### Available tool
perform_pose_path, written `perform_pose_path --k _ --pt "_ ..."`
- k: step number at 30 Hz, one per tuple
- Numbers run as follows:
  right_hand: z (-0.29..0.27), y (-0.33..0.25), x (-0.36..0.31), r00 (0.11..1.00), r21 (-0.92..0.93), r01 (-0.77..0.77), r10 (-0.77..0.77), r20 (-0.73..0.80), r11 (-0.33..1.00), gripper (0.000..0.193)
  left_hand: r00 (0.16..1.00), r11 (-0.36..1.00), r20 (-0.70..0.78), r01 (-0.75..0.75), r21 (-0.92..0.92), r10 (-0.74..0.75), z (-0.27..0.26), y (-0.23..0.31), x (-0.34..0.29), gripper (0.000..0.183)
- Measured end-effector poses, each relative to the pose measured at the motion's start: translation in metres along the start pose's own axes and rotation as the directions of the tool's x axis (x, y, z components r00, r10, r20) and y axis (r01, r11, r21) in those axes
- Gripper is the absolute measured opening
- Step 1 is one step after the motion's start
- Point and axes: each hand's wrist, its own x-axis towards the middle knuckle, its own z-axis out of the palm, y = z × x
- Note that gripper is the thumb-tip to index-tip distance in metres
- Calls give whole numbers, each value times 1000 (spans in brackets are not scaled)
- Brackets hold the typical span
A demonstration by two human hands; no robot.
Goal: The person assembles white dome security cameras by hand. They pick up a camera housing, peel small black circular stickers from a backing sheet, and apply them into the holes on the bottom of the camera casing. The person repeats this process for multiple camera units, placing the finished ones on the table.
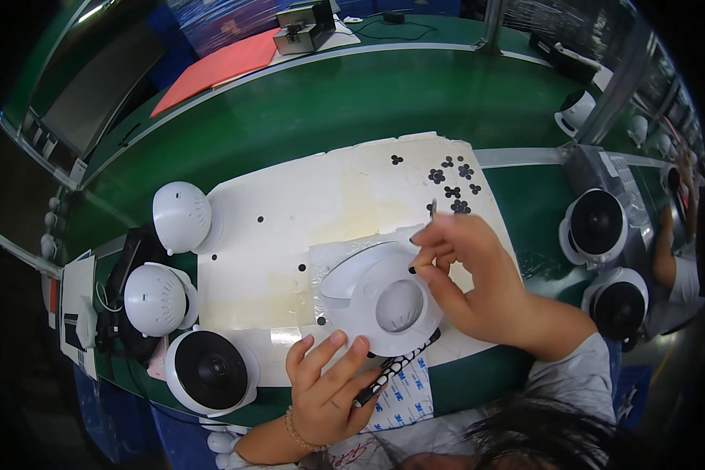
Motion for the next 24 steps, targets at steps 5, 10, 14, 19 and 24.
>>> perform_pose_path --k 5,10,14,19,24 --pt "-8 -9 -2 984 -333 178 -173 44 926 52 1000 1000 11 -2 -9 2 -2 1 1 21" --pt "-2 -9 9 993 26 84 -82 -85 996 52 1000 1000 20 -4 -12 4 -4 2 0 25" --pt "19 -4 14 1000 206 -5 -1 27 979 54 999 1000 26 -21 -16 22 -3 0 2 26" --pt "26 -1 14 998 260 -48 34 58 964 51 1000 1000 27 -13 -11 14 -3 0 0 25" --pt "27 1 9 999 173 -24 15 49 985 49 999 1000 30 -15 -15 15 -3 1 1 25"
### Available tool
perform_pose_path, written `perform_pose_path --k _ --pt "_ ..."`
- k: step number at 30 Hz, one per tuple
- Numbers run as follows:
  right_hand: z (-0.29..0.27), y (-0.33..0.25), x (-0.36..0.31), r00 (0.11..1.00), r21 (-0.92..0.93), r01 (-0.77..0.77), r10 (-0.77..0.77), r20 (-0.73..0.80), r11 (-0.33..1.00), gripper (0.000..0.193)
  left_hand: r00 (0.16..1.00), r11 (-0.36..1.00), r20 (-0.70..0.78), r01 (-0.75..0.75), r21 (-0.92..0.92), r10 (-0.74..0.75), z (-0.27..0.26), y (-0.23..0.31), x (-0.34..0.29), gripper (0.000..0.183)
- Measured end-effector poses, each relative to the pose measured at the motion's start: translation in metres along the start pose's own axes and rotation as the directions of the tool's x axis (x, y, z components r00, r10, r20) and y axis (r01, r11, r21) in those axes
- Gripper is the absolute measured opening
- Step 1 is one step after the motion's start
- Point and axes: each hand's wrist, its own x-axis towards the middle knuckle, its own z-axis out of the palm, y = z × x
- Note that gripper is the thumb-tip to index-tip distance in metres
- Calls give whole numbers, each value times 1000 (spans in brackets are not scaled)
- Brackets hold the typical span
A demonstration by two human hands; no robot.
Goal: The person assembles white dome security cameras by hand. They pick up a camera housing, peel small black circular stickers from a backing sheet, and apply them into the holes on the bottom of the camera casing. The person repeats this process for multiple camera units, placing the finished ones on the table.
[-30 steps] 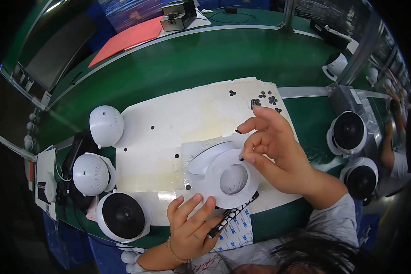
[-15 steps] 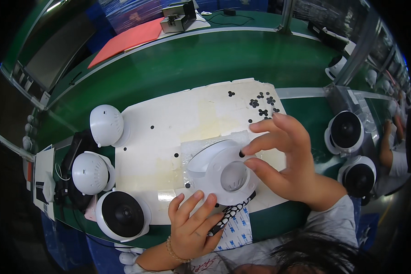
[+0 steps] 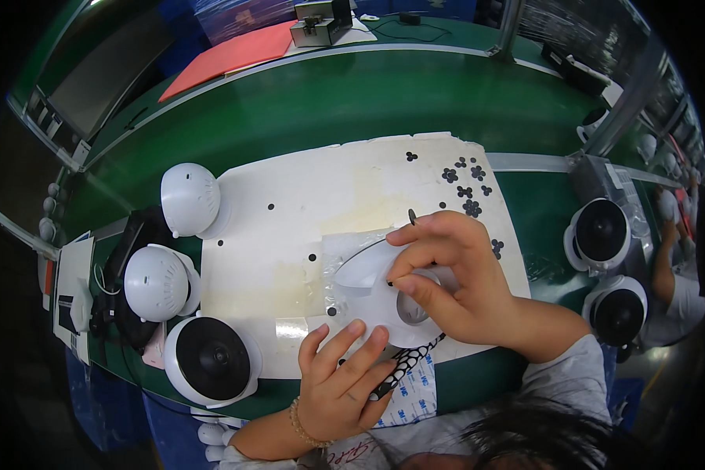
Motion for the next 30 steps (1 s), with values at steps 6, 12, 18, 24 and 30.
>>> perform_pose_path --k 6,12,18,24,30 --pt "-6 -8 -11 958 -562 273 -275 84 780 51 1000 1000 6 -11 -7 11 -1 -1 1 26" --pt "-15 -23 -21 991 -494 129 -129 35 860 27 1000 999 -7 -30 12 30 1 -2 2 27" --pt "-10 -16 -41 995 -263 23 4 101 965 10 1000 1000 -4 -11 6 11 2 1 3 25" --pt "-3 -18 -37 988 -236 -27 62 140 971 5 998 998 24 -58 36 57 3 -2 0 23" --pt "0 -16 -38 992 -267 -18 51 118 963 6 998 997 18 -61 42 60 4 -2 1 22"
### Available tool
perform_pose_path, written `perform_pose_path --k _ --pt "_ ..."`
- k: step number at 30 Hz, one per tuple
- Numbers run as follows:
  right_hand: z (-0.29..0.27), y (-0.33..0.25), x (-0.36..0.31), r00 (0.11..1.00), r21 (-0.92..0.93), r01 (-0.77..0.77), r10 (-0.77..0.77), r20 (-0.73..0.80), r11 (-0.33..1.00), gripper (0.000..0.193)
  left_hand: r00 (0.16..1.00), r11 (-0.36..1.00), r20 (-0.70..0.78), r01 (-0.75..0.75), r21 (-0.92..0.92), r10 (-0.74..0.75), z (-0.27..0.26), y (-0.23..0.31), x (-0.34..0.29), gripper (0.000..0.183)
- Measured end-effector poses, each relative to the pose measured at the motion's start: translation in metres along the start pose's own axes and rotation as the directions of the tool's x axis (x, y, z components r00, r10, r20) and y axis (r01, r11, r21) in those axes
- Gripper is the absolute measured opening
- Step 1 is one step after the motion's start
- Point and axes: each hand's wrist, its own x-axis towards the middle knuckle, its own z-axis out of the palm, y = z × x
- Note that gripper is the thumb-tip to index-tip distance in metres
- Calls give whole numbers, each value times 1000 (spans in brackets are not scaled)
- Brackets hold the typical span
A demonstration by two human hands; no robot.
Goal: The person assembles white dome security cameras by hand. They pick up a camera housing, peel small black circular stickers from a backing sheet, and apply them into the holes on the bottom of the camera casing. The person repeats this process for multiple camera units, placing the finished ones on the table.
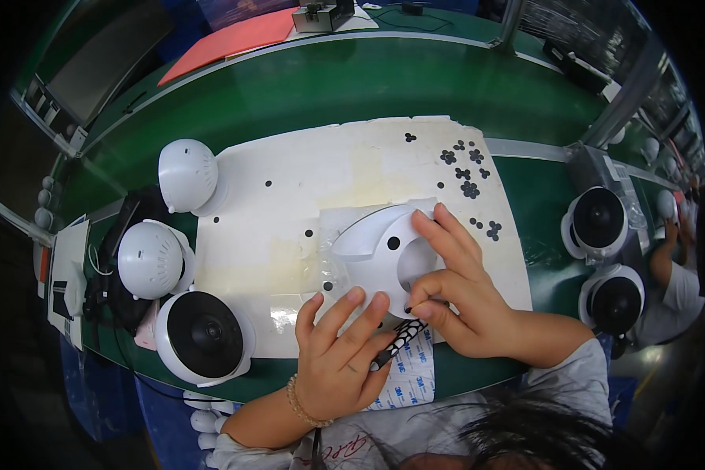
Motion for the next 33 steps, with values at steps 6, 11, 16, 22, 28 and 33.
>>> perform_pose_path --k 6,11,16,22,28,33 --pt "4 8 -16 969 -380 188 -234 -80 906 18 998 999 -38 50 -14 -50 1 3 1 22" --pt "5 9 -25 927 -577 225 -355 -122 785 25 998 999 -49 49 -12 -49 2 3 1 24" --pt "0 -13 -7 948 -199 247 -279 -151 948 23 995 999 -86 43 -3 -43 5 3 0 24" --pt "4 -13 1 857 -227 510 -512 53 830 20 998 996 -59 10 85 -5 5 1 1 27" --pt "-17 2 -15 985 -9 172 -172 13 985 12 998 999 -60 36 14 -35 5 3 1 28" --pt "-30 14 -19 997 83 -44 49 -57 996 8 1000 1000 -1 18 14 -18 1 2 0 28"
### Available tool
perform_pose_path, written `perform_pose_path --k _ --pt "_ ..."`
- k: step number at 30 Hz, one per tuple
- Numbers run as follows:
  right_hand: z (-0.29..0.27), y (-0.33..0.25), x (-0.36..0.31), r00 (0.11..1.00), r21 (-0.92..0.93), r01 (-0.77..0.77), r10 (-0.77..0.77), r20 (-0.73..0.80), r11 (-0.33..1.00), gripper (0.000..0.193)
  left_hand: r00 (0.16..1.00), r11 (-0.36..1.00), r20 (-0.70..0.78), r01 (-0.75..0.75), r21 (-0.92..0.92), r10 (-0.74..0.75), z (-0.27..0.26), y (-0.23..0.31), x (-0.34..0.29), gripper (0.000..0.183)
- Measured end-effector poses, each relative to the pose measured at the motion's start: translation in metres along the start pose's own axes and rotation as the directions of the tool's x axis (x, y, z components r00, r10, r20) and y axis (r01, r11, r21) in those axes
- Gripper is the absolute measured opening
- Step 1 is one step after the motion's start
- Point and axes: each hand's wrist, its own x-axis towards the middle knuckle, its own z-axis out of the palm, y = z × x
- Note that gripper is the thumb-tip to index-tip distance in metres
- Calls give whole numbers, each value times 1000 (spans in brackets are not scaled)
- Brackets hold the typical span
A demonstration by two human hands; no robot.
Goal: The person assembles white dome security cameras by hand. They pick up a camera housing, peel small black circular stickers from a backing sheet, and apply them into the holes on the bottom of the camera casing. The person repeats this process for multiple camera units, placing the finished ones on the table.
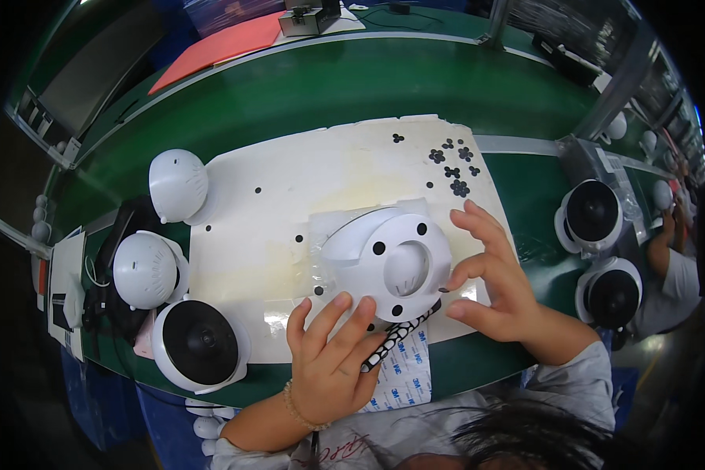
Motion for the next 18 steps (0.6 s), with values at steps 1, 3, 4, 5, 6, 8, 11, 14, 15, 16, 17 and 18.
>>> perform_pose_path --k 1,3,4,5,6,8,11,14,15,16,17,18 --pt "1 2 0 1000 -6 -8 8 -6 1000 7 1000 1000 3 2 1 -2 0 0 0 27" --pt "3 5 -2 1000 -30 -21 21 6 999 6 1000 1000 8 7 2 -7 1 0 1 26" --pt "4 6 -2 1000 -39 -23 24 17 999 6 1000 1000 3 6 9 -6 1 0 0 25" --pt "5 6 -2 999 -33 -32 32 13 999 5 1000 1000 -1 6 16 -5 2 -1 -1 24" --pt "6 7 -2 999 -28 -40 41 9 999 5 1000 1000 -6 5 23 -5 2 -1 -1 23" --pt "7 8 -1 999 -22 -51 51 8 998 4 1000 1000 -10 11 18 -11 2 0 -1 23" --pt "8 8 -1 999 -25 -52 52 10 998 4 999 999 -41 34 9 -34 4 0 -2 25" --pt "9 8 -2 999 -58 -40 39 -8 998 4 998 999 -58 38 8 -37 6 0 -2 25" --pt "10 8 -3 999 -76 -30 29 -20 997 4 998 999 -60 35 9 -34 6 0 -2 25" --pt "11 9 -4 999 -92 -20 17 -31 996 4 998 999 -60 38 14 -37 6 0 -2 25" --pt "13 10 -5 999 -110 -3 -1 -37 994 5 997 999 -59 41 19 -39 6 1 -2 24" --pt "14 11 -6 999 -129 14 -19 -43 992 6 997 999 -59 43 23 -42 6 1 -2 24"
